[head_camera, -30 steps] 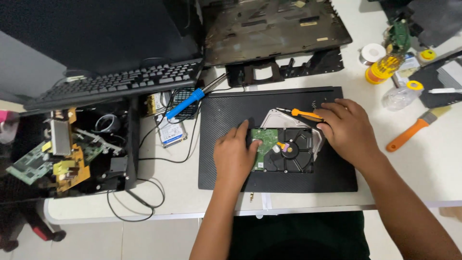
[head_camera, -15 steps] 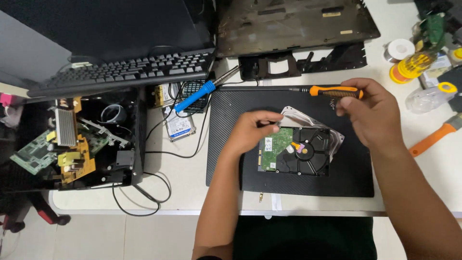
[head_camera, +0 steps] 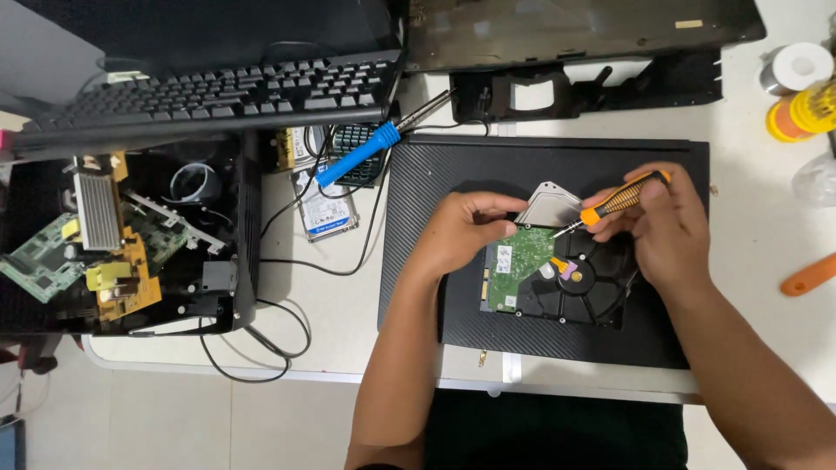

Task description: The person is disassembling a hard drive by removing the top cover and then unscrewing the PCB from the main chassis for cleaning or repair.

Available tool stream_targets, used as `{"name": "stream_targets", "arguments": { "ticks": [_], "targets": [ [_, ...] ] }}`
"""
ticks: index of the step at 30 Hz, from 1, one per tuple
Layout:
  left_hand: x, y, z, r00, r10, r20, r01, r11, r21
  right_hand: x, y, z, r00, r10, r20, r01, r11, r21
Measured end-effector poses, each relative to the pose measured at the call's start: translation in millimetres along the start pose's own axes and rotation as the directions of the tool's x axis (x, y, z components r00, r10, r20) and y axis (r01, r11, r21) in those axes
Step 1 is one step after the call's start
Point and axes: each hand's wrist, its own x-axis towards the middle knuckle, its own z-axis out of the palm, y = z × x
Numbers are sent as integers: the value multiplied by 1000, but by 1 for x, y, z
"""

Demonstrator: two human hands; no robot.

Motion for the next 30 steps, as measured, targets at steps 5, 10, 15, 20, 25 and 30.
{"name": "stream_targets", "arguments": {
  "ticks": [5, 10, 15, 20, 25, 30],
  "targets": [
    [0, 4, -1, 1000, 0, 13, 0, 1000, 1, -3, -10, 7, 997, -45, 57, 52, 991, -121],
    [3, -3, -1, 1000, 1, 14, 0, 998, -65, -3, -7, 6, 997, -47, 63, 55, 989, -140],
    [3, -6, 0, 1000, 8, 4, -7, 996, -90, -5, -8, 7, 992, -89, 84, 103, 980, -170],
    [2, -4, 0, 1000, 6, 3, -6, 998, -63, -6, -7, 6, 986, -132, 101, 149, 972, -183],
    [0, -8, -7, 925, 236, 298, -300, 934, 192, -9, 2, 2, 974, -187, 131, 205, 969, -142],
    [-2, -5, -7, 890, 280, 359, -405, 846, 346, -10, 0, 5, 952, -250, 177, 283, 938, -199]
  ]
}}
